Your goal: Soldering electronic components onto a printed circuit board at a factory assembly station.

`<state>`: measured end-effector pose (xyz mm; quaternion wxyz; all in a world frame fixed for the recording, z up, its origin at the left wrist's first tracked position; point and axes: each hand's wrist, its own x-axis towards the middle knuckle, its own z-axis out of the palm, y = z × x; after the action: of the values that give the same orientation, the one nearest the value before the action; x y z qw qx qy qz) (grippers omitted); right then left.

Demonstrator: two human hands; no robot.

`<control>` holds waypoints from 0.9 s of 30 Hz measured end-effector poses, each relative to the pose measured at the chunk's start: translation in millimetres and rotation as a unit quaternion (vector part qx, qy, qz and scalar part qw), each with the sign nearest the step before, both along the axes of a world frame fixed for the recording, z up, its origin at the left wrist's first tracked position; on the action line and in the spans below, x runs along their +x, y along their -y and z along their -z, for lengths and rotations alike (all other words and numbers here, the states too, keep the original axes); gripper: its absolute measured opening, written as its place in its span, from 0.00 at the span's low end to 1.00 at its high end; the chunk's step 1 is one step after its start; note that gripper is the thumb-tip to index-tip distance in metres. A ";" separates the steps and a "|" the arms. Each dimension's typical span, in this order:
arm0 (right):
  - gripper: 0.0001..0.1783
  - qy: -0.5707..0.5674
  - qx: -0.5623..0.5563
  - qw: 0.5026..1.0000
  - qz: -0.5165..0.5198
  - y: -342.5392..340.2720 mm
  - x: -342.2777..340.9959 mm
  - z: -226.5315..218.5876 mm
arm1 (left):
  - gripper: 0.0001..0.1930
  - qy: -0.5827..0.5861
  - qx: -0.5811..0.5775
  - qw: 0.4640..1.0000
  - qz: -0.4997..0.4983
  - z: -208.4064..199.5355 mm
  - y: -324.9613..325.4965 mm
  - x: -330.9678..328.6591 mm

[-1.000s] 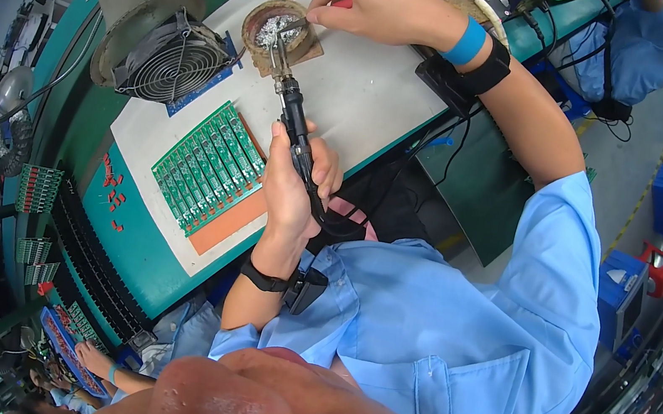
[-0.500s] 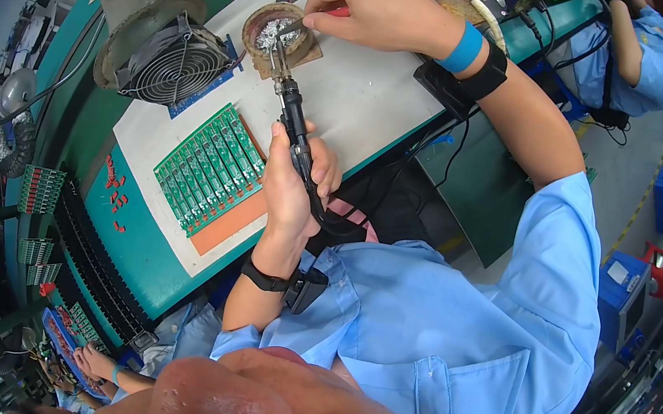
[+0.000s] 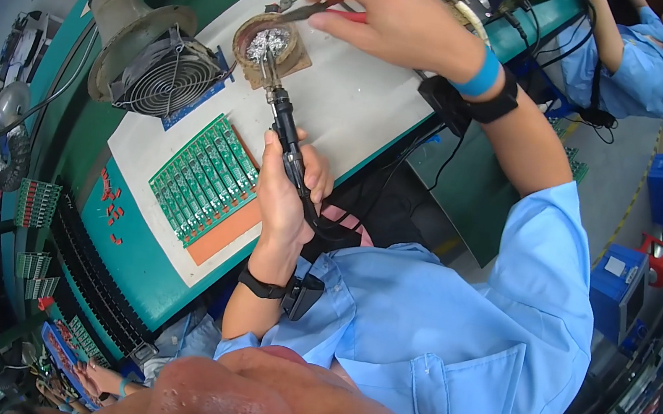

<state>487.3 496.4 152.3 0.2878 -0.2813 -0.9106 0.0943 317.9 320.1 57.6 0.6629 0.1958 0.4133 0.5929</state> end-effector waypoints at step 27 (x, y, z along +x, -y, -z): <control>0.17 -0.040 0.171 0.961 0.215 12.4 102.8 38.9 | 0.25 -0.029 0.026 0.999 -0.016 -15.2 33.5 7.9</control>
<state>590.1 484.0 113.4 0.3810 -0.4131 -0.8189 -0.1164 325.7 286.6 72.8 0.6358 0.2234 0.4203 0.6076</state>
